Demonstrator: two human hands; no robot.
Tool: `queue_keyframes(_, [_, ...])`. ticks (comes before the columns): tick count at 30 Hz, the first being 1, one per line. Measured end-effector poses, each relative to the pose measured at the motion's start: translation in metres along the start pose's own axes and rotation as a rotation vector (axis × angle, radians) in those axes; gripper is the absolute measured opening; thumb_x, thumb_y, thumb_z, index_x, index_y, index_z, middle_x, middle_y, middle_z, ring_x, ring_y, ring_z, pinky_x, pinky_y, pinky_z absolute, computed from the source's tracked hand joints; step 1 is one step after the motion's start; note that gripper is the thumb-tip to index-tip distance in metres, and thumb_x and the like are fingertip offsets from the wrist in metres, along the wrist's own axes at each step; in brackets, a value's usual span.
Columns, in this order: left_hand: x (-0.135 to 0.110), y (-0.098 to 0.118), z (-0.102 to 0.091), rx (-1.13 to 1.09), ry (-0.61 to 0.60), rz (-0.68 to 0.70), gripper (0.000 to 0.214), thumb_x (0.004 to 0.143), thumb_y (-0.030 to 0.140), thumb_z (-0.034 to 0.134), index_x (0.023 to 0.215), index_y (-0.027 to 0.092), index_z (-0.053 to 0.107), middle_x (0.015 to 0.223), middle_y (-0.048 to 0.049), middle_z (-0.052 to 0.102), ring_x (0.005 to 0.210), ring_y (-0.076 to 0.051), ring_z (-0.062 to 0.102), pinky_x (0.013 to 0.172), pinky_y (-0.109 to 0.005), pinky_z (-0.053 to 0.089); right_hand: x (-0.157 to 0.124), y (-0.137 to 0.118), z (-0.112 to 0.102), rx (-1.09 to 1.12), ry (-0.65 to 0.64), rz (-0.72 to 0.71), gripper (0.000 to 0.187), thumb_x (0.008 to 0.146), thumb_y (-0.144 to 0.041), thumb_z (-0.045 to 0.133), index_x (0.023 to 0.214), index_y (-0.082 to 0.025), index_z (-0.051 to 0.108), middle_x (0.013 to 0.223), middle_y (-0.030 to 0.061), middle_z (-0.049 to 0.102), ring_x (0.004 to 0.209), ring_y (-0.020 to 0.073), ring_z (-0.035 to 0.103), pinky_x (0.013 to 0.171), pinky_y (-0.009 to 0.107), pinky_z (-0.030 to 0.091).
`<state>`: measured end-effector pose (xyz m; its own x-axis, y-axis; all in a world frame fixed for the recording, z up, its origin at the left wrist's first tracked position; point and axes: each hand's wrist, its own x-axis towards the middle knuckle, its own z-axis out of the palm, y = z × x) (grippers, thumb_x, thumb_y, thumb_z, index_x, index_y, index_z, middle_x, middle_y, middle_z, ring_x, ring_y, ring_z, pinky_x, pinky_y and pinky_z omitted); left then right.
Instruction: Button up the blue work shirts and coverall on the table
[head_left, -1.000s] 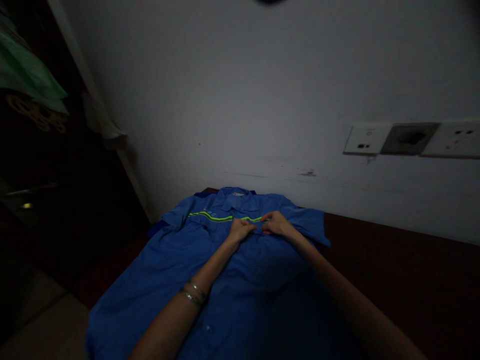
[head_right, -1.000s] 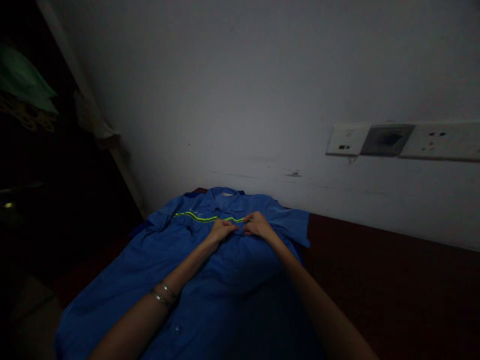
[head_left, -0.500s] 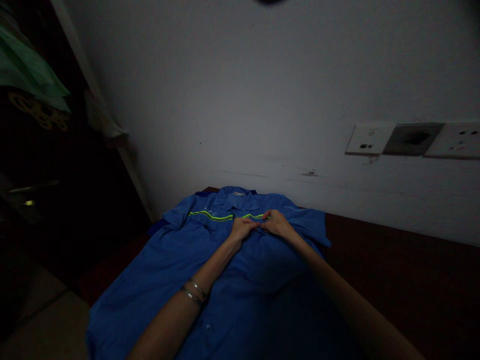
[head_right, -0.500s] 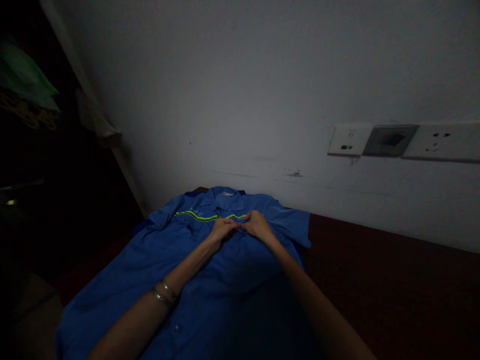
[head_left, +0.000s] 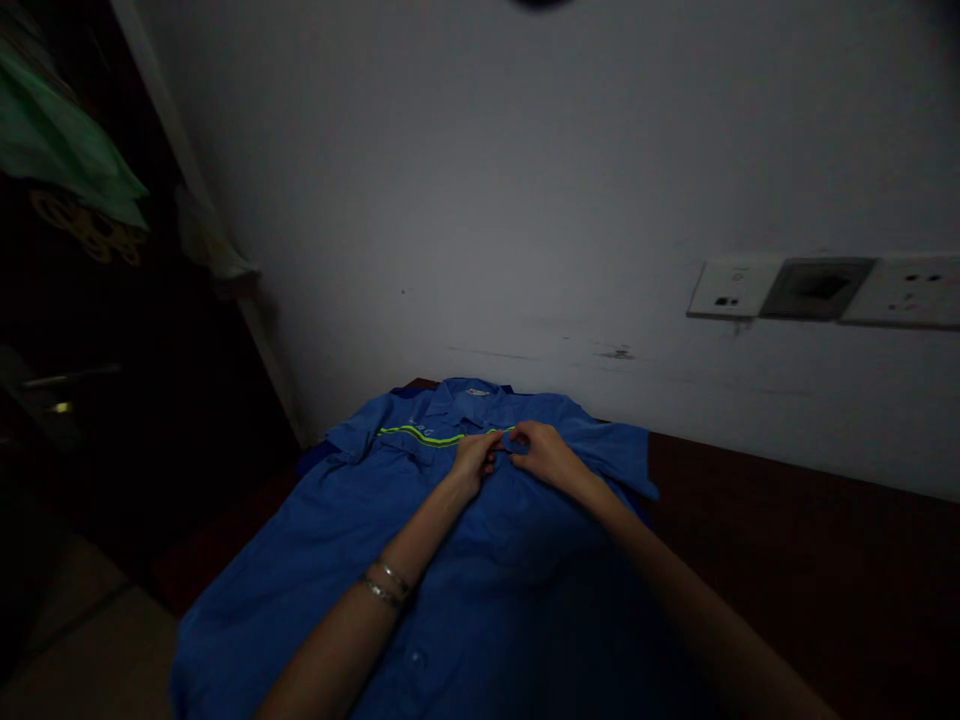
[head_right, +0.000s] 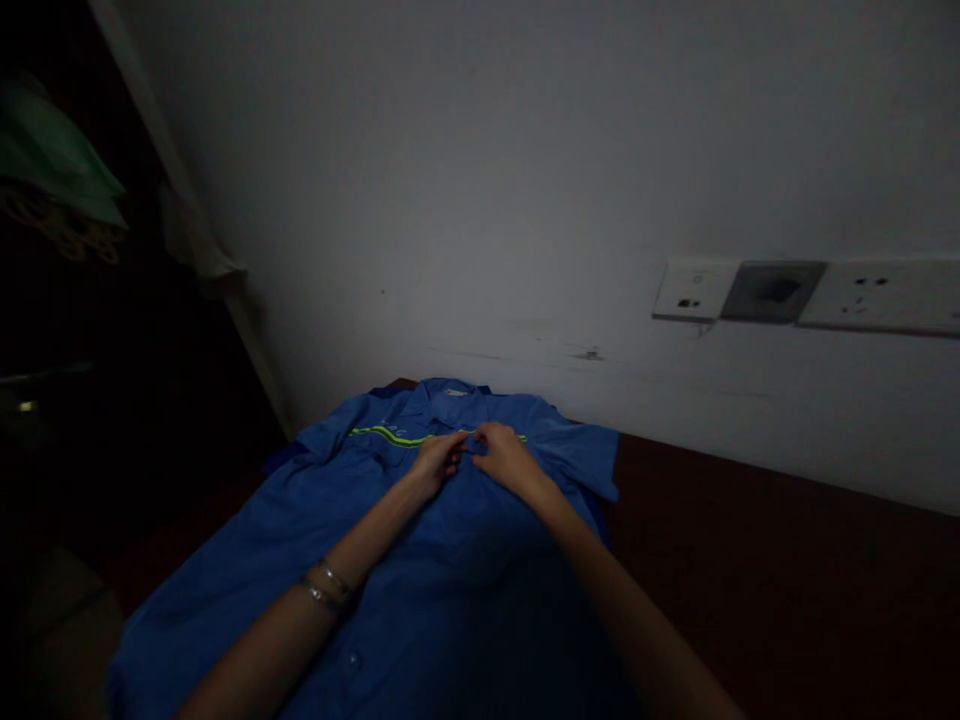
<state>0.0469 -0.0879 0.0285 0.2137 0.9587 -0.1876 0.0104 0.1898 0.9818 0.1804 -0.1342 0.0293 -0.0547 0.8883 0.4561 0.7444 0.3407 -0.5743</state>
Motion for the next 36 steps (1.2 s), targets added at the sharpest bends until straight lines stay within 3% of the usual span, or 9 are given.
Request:
queue_keyframes(5, [0.002,0.003,-0.004,0.011,-0.004,0.017,0.028,0.058,0.036,0.063,0.066,0.010,0.058,0.064,-0.0027,0.058,0.041,-0.003,0.039,0.035,-0.016,0.024,-0.002,0.006,0.003,-0.097,-0.003,-0.049,0.020,0.071,-0.018,0.054,0.089,-0.014,0.061,0.088,0.0071,0.061,0.083,0.0164,0.056,0.075,0.024,0.040])
queue_keyframes(10, [0.005,0.009,-0.010,0.215,0.007,0.171,0.028,0.067,0.035,0.055,0.067,0.008,0.063,0.066,-0.0066,0.062,0.041,-0.005,0.042,0.033,-0.016,0.026,0.001,0.013,0.004,-0.057,0.017,-0.031,0.021,0.077,-0.022,0.047,0.082,-0.015,0.066,0.082,0.0072,0.065,0.075,0.0164,0.058,0.071,0.025,0.041])
queue_keyframes(14, [0.010,0.009,-0.014,0.390,-0.009,0.280,0.028,0.068,0.034,0.054,0.069,0.008,0.065,0.057,-0.0041,0.059,0.040,-0.006,0.044,0.033,-0.015,0.026,0.002,0.016,0.002,0.063,0.013,0.036,0.022,0.076,-0.024,0.048,0.078,-0.015,0.068,0.078,0.0069,0.067,0.071,0.0168,0.059,0.067,0.025,0.042])
queue_keyframes(23, [0.022,-0.002,-0.021,0.484,-0.062,0.358,0.027,0.064,0.012,0.053,0.089,0.010,0.064,0.074,-0.0052,0.064,0.052,-0.008,0.052,0.039,-0.014,0.033,0.002,0.025,0.002,0.267,-0.060,0.159,0.025,0.071,-0.029,0.050,0.076,-0.012,0.068,0.068,0.0040,0.066,0.063,0.0149,0.056,0.060,0.023,0.040])
queue_keyframes(28, [0.026,-0.001,-0.026,0.578,-0.027,0.423,0.023,0.062,0.006,0.050,0.080,0.009,0.064,0.066,-0.0037,0.063,0.054,-0.009,0.053,0.047,-0.017,0.038,0.002,0.029,0.005,0.312,-0.021,0.185,0.025,0.070,-0.028,0.050,0.075,-0.011,0.067,0.070,0.0053,0.066,0.062,0.0144,0.056,0.059,0.023,0.040])
queue_keyframes(33, [0.008,0.009,-0.024,0.802,0.108,0.792,0.018,0.069,0.011,0.048,0.079,0.013,0.063,0.074,-0.0035,0.061,0.066,-0.011,0.053,0.065,-0.022,0.041,0.003,0.031,0.007,0.357,0.024,0.198,0.025,0.071,-0.027,0.048,0.078,-0.010,0.064,0.071,0.0062,0.065,0.064,0.0149,0.057,0.060,0.023,0.041])
queue_keyframes(36, [-0.006,0.014,-0.019,0.913,0.056,0.960,0.016,0.072,0.015,0.049,0.083,0.015,0.061,0.083,-0.0044,0.058,0.074,-0.012,0.052,0.070,-0.023,0.040,0.003,0.032,0.008,0.332,0.016,0.178,0.022,0.071,-0.026,0.049,0.077,-0.011,0.064,0.072,0.0059,0.065,0.065,0.0153,0.058,0.061,0.024,0.042])
